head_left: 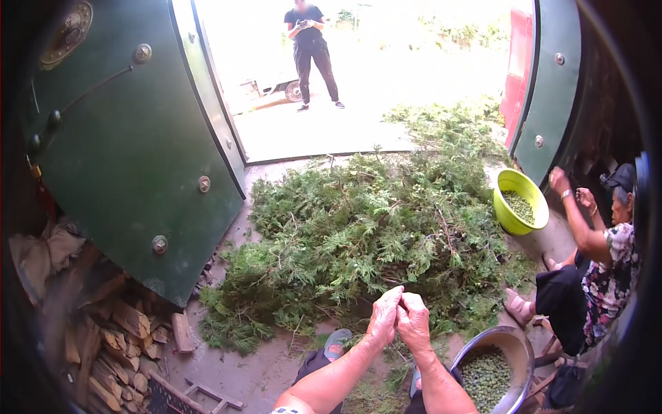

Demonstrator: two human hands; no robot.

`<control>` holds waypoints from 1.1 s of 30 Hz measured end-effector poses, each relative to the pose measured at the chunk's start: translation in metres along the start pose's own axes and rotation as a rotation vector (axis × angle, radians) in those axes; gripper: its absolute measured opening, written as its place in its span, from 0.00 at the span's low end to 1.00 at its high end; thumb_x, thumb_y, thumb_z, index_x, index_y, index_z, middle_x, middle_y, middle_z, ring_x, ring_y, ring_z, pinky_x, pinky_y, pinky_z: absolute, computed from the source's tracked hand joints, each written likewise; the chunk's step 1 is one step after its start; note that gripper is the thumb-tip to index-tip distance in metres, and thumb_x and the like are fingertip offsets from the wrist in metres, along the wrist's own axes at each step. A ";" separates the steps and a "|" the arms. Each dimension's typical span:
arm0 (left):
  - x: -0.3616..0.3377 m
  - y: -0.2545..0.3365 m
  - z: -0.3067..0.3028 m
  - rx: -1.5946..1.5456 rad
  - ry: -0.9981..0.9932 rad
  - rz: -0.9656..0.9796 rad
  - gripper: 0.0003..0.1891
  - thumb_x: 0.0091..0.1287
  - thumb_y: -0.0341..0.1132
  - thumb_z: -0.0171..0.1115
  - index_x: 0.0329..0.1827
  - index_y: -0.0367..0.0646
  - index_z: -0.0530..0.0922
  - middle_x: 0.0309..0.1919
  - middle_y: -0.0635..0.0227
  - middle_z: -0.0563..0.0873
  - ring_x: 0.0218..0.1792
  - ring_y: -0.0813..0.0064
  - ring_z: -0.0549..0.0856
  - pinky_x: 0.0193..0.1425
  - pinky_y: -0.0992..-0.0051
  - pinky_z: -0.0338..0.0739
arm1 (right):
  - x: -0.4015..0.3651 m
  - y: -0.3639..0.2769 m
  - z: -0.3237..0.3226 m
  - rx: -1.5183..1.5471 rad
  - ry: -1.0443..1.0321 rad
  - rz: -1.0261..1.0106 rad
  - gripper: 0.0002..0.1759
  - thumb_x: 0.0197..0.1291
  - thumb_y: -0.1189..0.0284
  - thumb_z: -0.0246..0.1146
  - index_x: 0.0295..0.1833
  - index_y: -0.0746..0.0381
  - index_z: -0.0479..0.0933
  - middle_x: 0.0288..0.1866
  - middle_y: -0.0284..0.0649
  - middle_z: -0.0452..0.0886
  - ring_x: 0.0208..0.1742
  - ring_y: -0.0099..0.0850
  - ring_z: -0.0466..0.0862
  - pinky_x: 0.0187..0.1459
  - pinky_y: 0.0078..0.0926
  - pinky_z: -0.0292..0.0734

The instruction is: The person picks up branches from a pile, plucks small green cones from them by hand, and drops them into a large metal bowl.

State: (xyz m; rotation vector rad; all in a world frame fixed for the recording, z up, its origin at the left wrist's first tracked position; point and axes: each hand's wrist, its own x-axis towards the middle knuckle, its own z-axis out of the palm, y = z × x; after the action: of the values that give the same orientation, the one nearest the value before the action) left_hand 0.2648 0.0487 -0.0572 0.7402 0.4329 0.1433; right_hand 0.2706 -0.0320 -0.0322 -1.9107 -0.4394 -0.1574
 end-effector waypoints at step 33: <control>0.006 0.031 0.018 0.006 -0.180 -0.175 0.06 0.66 0.31 0.58 0.42 0.39 0.77 0.30 0.72 0.81 0.27 0.83 0.78 0.29 0.84 0.71 | 0.035 -0.013 -0.032 0.189 0.141 0.117 0.07 0.49 0.84 0.63 0.36 0.67 0.81 0.32 0.39 0.78 0.34 0.29 0.80 0.36 0.24 0.75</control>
State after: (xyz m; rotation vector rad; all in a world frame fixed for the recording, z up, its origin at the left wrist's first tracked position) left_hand 0.2787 0.0617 -0.0261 0.7108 0.3245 -0.0890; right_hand 0.3009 -0.0497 0.0020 -1.7221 -0.2388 -0.1664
